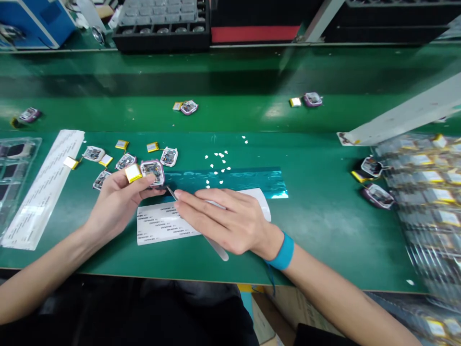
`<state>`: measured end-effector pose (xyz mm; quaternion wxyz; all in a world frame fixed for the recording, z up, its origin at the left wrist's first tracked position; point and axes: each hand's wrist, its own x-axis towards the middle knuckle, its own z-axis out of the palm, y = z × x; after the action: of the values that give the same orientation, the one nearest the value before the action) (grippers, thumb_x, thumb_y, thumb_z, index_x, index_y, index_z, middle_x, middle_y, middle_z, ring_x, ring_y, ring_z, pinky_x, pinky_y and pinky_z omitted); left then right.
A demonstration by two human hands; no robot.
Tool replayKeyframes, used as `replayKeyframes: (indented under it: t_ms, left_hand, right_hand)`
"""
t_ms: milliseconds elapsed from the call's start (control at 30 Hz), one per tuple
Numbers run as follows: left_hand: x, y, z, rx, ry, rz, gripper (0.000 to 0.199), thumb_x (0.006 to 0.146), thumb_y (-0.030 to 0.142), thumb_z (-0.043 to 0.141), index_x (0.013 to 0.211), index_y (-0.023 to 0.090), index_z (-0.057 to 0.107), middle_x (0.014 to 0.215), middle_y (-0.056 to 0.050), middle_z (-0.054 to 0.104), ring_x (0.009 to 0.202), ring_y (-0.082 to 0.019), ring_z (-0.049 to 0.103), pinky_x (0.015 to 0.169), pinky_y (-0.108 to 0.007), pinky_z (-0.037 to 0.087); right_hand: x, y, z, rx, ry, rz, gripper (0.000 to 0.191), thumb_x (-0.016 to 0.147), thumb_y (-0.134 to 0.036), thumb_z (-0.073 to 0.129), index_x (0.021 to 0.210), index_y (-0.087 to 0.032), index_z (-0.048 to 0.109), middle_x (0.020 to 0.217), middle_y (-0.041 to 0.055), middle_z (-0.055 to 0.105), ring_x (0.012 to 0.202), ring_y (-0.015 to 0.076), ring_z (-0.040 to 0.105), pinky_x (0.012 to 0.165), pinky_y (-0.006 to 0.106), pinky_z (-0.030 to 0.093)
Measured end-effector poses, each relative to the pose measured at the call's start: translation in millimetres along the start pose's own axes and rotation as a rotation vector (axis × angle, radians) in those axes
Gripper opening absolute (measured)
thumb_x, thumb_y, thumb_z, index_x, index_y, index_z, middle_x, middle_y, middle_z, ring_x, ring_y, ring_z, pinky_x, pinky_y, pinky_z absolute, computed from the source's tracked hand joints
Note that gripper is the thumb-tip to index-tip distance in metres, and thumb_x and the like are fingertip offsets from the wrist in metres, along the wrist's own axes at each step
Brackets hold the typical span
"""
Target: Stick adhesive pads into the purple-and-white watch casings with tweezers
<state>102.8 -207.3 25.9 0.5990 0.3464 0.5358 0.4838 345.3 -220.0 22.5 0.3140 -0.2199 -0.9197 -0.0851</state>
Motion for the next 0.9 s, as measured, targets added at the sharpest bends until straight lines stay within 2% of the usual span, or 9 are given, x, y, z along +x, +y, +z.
replayKeyframes:
  t_ms: [100,267,400,533,633,733,900]
  left_hand:
    - [-0.3,-0.9,1.5,-0.032,-0.001,-0.006,0.027,0.072,0.025,0.084,0.063,0.018,0.059,0.070,0.003,0.063,0.067,-0.011,0.063,0.078,-0.034,0.064]
    - [-2.3,-0.8,2.1,-0.019,-0.015,-0.044,0.028,0.072,0.024,0.083,0.061,0.018,0.058,0.068,0.004,0.062,0.065,-0.013,0.068,0.082,-0.036,0.065]
    - [-3.8,-0.8,3.3,0.009,-0.042,-0.080,0.029,0.072,0.023,0.083,0.060,0.018,0.058,0.066,0.003,0.063,0.066,-0.015,0.071,0.080,-0.034,0.064]
    - [-4.4,-1.2,4.8,0.015,-0.055,-0.078,0.029,0.072,0.022,0.084,0.060,0.018,0.058,0.064,0.002,0.065,0.065,-0.015,0.072,0.077,-0.032,0.063]
    - [-5.1,-0.9,5.4,0.030,-0.051,-0.070,0.029,0.071,0.023,0.084,0.060,0.019,0.057,0.063,0.003,0.065,0.064,-0.016,0.072,0.076,-0.033,0.062]
    - [-6.3,-0.8,5.5,0.056,-0.050,-0.066,0.030,0.070,0.025,0.085,0.062,0.019,0.057,0.065,0.002,0.066,0.063,-0.016,0.072,0.076,-0.032,0.062]
    - [-7.3,-3.9,5.7,0.127,-0.042,-0.020,0.031,0.072,0.032,0.087,0.066,0.020,0.059,0.064,0.001,0.068,0.063,-0.019,0.074,0.074,-0.034,0.061]
  right_hand:
    - [3.4,-1.5,0.9,-0.026,-0.024,0.010,0.027,0.100,-0.008,0.055,0.120,-0.018,0.072,0.124,0.0029,0.076,0.100,0.0172,0.074,0.077,0.029,0.066]
    - [6.7,-2.6,0.3,-0.041,-0.021,-0.006,0.024,0.099,-0.008,0.058,0.118,-0.015,0.072,0.122,0.0042,0.076,0.094,0.0179,0.074,0.075,0.030,0.063]
    - [5.5,-1.8,3.7,-0.022,-0.004,-0.034,0.022,0.100,-0.010,0.057,0.117,-0.012,0.072,0.121,0.0054,0.077,0.093,0.0187,0.073,0.074,0.031,0.063]
    - [3.3,-1.3,6.9,-0.005,-0.038,-0.043,0.024,0.100,-0.011,0.058,0.118,-0.017,0.073,0.125,0.0041,0.076,0.097,0.0181,0.073,0.080,0.032,0.065]
    - [3.5,-2.1,6.9,0.001,-0.029,-0.010,0.026,0.100,-0.011,0.058,0.117,-0.021,0.074,0.125,0.0015,0.076,0.097,0.0172,0.072,0.078,0.031,0.064]
    - [5.0,-3.4,5.7,0.014,-0.005,0.010,0.023,0.101,-0.011,0.057,0.114,-0.017,0.074,0.121,0.0014,0.077,0.093,0.0173,0.072,0.074,0.030,0.064]
    - [3.7,-4.2,6.5,0.054,-0.064,0.043,0.030,0.102,-0.009,0.053,0.125,-0.019,0.070,0.124,0.0029,0.077,0.100,0.0174,0.072,0.078,0.031,0.065]
